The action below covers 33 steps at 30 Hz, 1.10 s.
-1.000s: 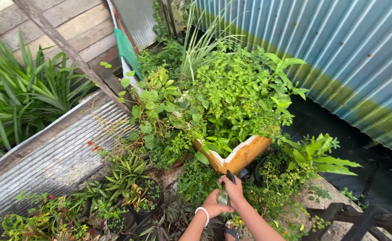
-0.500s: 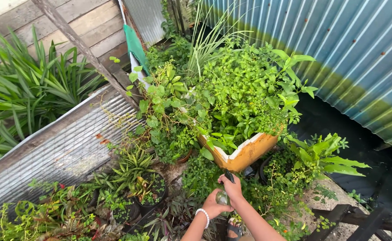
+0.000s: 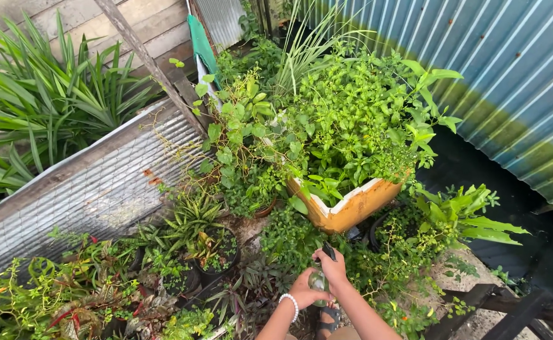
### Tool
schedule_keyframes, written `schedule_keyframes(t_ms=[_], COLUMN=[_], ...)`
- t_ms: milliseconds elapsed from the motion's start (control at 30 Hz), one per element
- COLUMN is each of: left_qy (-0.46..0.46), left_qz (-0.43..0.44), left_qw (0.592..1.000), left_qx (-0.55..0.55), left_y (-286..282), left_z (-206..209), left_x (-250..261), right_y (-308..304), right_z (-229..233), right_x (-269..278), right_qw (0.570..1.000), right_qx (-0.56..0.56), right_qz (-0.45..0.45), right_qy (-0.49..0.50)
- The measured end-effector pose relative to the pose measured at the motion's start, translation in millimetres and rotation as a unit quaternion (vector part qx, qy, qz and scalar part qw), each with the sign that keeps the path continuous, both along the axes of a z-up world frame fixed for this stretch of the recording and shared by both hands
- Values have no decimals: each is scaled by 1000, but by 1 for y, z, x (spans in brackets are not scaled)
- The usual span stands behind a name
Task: The person uses a spray bottle to mist water onto various potted plants arranged on a wooden deck and along a corrugated metal wall. The person moves between different plant groupings, spraying leaves and soil surfaces.
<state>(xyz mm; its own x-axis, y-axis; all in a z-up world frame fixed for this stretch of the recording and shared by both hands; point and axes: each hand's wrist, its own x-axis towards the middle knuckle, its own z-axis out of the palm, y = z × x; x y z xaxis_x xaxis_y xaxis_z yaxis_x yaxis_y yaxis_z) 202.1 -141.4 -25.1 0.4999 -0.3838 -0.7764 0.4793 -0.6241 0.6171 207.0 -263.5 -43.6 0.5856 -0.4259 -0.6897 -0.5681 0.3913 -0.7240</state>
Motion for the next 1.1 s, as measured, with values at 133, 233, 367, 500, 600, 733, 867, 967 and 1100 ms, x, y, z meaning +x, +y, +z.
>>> schedule_keyframes(t_ms=[133,233,367,500,600,733,867,967,1100], left_qy=[-17,-35,-20,6,-12,-27,6,-8,-19], left_qz=[-5,-27,-3,0,66,31,49,74,60], left_qw=[1000,999,999,1000,993,999,999,996,997], left_qx=[-14,5,-29,-10,-93,-9,-20,-46,-47], left_y=[8,21,45,80,108,146,176,194,210], left_z=[-6,-3,-11,25,-23,-1,-2,-14,-21], left_x=[-6,-11,-16,-28,-47,-68,-89,-103,-108], right_y=[6,19,43,76,104,143,175,193,208], right_z=[3,5,-3,12,2,-7,-10,-13,-6], right_x=[-6,-13,-19,-31,-41,-61,-79,-89,-94], right_qw=[1000,1000,999,998,998,995,994,996,996], right_qx=[-26,-24,-18,-24,-47,-72,-75,-68,-62], right_qz=[4,-4,-21,11,19,40,57,59,59], right_qy=[-3,-8,-32,-51,-37,-57,-52,-19,-8])
